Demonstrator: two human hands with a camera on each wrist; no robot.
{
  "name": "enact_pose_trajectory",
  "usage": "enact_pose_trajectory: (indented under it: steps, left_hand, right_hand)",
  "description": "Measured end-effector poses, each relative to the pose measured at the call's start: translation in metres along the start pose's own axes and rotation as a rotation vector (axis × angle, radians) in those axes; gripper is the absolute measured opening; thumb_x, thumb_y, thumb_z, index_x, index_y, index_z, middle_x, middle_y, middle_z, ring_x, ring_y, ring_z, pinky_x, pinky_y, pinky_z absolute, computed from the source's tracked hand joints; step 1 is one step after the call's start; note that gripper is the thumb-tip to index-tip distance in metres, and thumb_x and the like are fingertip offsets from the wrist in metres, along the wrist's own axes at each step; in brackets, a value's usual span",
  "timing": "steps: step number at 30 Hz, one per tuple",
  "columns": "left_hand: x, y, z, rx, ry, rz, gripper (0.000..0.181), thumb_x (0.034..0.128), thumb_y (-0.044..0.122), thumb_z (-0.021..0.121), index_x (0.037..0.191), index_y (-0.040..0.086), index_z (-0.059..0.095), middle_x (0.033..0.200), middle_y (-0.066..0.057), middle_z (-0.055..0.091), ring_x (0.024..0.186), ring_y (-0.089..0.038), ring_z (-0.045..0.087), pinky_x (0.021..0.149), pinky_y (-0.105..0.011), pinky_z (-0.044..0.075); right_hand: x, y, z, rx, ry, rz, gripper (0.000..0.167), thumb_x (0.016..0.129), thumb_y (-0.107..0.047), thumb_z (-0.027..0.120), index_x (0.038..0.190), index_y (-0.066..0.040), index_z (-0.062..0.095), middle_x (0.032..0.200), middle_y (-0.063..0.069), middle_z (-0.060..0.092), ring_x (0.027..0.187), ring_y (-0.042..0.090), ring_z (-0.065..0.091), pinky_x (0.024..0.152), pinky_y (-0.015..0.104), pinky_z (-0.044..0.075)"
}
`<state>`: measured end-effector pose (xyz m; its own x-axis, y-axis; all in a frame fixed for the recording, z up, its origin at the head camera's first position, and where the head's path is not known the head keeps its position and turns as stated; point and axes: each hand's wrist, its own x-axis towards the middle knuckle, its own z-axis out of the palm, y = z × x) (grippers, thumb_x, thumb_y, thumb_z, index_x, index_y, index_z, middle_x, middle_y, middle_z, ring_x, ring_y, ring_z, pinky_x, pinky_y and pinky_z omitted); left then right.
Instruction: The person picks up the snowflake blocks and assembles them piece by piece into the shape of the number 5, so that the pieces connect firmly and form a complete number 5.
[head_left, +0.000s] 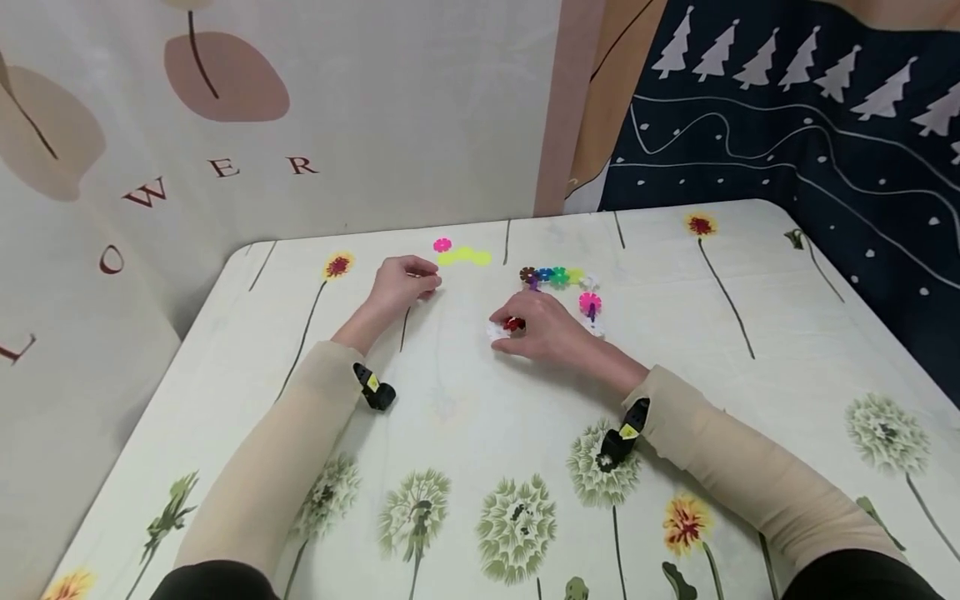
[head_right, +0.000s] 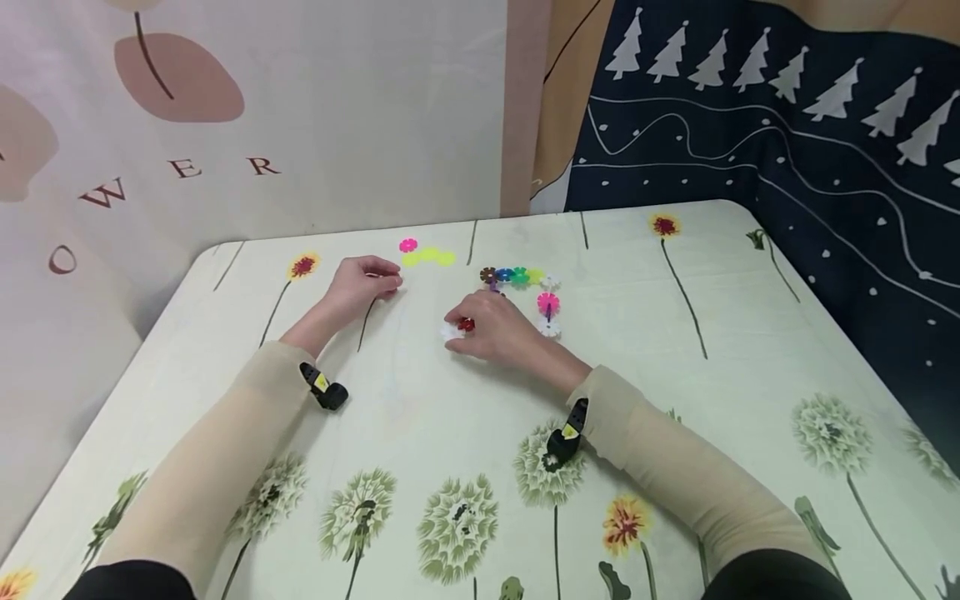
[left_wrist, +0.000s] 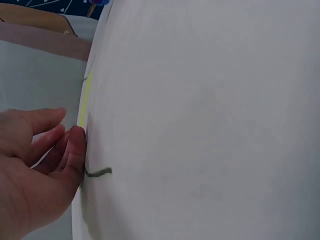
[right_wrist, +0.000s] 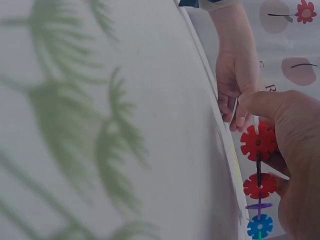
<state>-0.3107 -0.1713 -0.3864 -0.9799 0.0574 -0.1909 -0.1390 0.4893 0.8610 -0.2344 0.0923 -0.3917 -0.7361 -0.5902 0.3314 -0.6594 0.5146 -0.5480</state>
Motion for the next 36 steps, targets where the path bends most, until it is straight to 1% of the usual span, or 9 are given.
enact_pose_trajectory:
  steps: [5,9,15,18,21,24,28,33,36]
  left_hand:
    - [0.015,0.004,0.003,-0.146,0.058,-0.033,0.034,0.101,0.014,0.067,0.133,0.001,0.062,0.123,-0.014,0.062,0.092,-0.018,0.064,0.08,-0.022,0.056]
    - [0.024,0.009,0.007,-0.207,0.135,-0.074,0.034,0.0995,0.011,0.069,0.132,0.003,0.062,0.118,-0.011,0.061,0.081,-0.014,0.061,0.069,-0.019,0.054]
    - [0.036,0.014,0.012,-0.159,0.253,-0.13,0.025,0.093,0.004,0.073,0.117,0.002,0.065,0.093,-0.009,0.064,0.056,-0.01,0.054,0.051,-0.018,0.048]
    - [0.038,0.016,0.013,-0.104,0.277,-0.121,0.024,0.089,-0.001,0.075,0.111,0.0,0.067,0.083,-0.008,0.063,0.049,-0.009,0.052,0.045,-0.019,0.046]
    - [0.039,0.017,0.014,-0.068,0.283,-0.115,0.023,0.0875,-0.003,0.075,0.109,0.0,0.069,0.08,-0.008,0.063,0.046,-0.01,0.05,0.043,-0.02,0.044]
    - [0.04,0.016,0.015,-0.04,0.271,-0.118,0.024,0.0876,-0.002,0.076,0.111,0.001,0.069,0.087,-0.009,0.064,0.049,-0.01,0.051,0.044,-0.02,0.044]
    - [0.036,0.012,0.012,0.009,0.205,-0.1,0.029,0.0887,0.0,0.077,0.117,0.002,0.069,0.101,-0.01,0.062,0.058,-0.009,0.053,0.05,-0.018,0.045]
    - [0.017,0.005,0.006,0.079,0.057,-0.054,0.029,0.0908,0.006,0.078,0.118,0.001,0.07,0.099,-0.01,0.063,0.06,-0.009,0.056,0.053,-0.019,0.048]
    - [0.002,0.002,0.005,0.088,-0.034,-0.026,0.025,0.0933,0.008,0.076,0.117,0.0,0.07,0.097,-0.011,0.064,0.064,-0.011,0.058,0.057,-0.02,0.051]
  right_hand:
    - [0.0,-0.001,-0.001,-0.007,-0.032,-0.013,0.031,0.084,-0.017,0.087,0.11,-0.003,0.078,0.098,0.006,0.072,0.089,0.019,0.057,0.079,0.032,0.05]
    - [0.0,-0.004,0.0,0.001,-0.039,-0.023,0.031,0.085,-0.017,0.087,0.111,-0.003,0.078,0.098,0.005,0.072,0.09,0.019,0.058,0.08,0.033,0.051]
    - [0.001,-0.008,0.002,0.022,-0.047,-0.019,0.031,0.085,-0.017,0.086,0.112,-0.003,0.077,0.1,0.006,0.071,0.091,0.019,0.06,0.084,0.033,0.052]
    - [0.001,-0.008,0.002,0.031,-0.055,-0.01,0.032,0.085,-0.017,0.086,0.112,-0.002,0.077,0.101,0.006,0.072,0.091,0.019,0.061,0.084,0.033,0.053]
    - [0.001,-0.009,0.002,0.034,-0.061,-0.002,0.032,0.085,-0.017,0.086,0.112,-0.002,0.077,0.101,0.006,0.072,0.091,0.019,0.061,0.083,0.033,0.053]
    - [0.0,-0.008,0.002,0.037,-0.059,-0.003,0.032,0.085,-0.017,0.087,0.111,-0.002,0.077,0.1,0.005,0.072,0.09,0.018,0.061,0.082,0.032,0.052]
    - [-0.001,-0.006,0.001,0.047,-0.051,-0.016,0.033,0.085,-0.017,0.087,0.111,-0.001,0.077,0.099,0.005,0.072,0.089,0.018,0.061,0.081,0.032,0.052]
    - [-0.002,-0.004,-0.002,0.039,-0.066,-0.007,0.034,0.085,-0.018,0.087,0.113,-0.001,0.077,0.1,0.006,0.072,0.091,0.019,0.061,0.083,0.033,0.052]
    - [-0.005,-0.001,-0.003,0.035,-0.07,0.0,0.034,0.085,-0.018,0.086,0.113,-0.001,0.077,0.101,0.007,0.072,0.091,0.019,0.061,0.083,0.033,0.052]
